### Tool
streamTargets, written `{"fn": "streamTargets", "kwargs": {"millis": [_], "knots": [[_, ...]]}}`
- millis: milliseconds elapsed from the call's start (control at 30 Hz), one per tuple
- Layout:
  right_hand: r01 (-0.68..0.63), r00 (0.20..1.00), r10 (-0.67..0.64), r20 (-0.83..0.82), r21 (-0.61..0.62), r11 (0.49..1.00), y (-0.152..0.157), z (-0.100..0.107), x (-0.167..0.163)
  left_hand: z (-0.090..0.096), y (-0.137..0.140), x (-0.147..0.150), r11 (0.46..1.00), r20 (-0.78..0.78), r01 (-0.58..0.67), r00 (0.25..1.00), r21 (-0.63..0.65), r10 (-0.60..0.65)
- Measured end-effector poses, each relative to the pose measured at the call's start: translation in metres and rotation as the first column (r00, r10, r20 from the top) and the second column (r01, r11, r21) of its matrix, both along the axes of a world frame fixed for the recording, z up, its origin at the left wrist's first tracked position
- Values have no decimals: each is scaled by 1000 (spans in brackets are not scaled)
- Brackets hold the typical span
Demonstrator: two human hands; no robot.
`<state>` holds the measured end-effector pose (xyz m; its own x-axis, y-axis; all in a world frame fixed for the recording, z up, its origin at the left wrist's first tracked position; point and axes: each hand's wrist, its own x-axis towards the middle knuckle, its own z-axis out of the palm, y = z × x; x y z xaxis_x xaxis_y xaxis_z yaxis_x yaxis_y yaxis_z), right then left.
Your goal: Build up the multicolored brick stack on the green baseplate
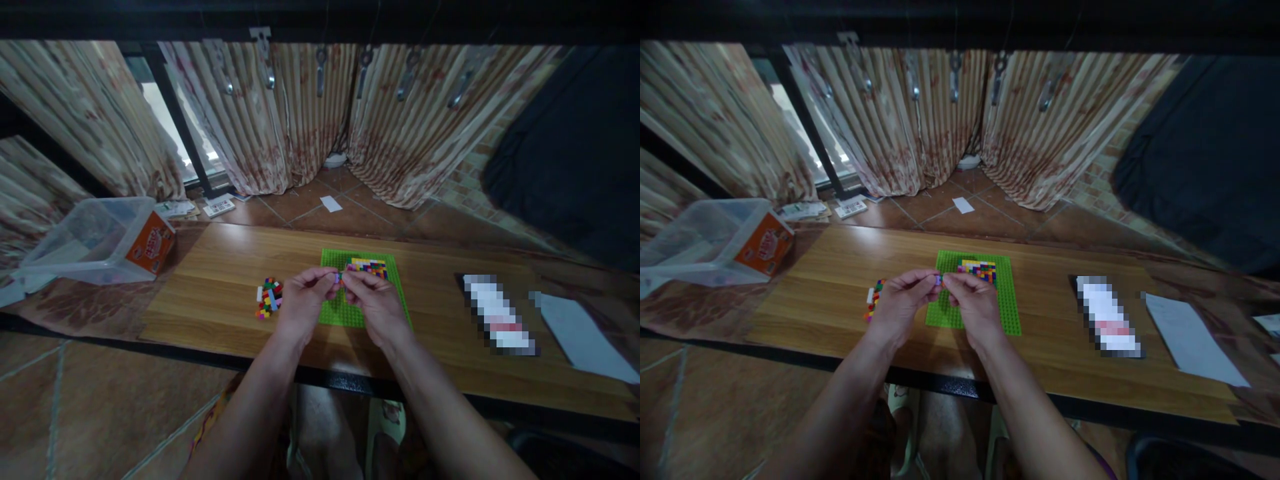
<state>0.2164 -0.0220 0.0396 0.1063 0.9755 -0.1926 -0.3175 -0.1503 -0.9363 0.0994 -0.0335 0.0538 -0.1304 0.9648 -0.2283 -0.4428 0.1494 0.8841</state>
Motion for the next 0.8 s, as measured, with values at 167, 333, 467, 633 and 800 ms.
{"fn": "streamTargets", "kwargs": {"millis": [167, 333, 467, 633, 800], "knots": [[10, 996, -17, -90, -72, 997, -2, 2, -1, -3, -1, 4, 1000, 47, -29, 998, 11, 28], [36, 995, -42, -87, -64, 997, -3, 2, -4, -5, 0, 6, 998, 59, -61, 996, 10, 61], [32, 997, -35, -69, -43, 999, -4, 1, -3, -5, -1, 6, 997, 63, -70, 996, 17, 69], [29, 999, -29, -19, 5, 1000, -4, 1, -2, -5, 0, 8, 995, 66, -102, 993, 22, 100], [68, 998, -69, 11, 48, 997, -6, -3, -6, -5, -2, 11, 991, 74, -133, 989, 17, 131]]}}
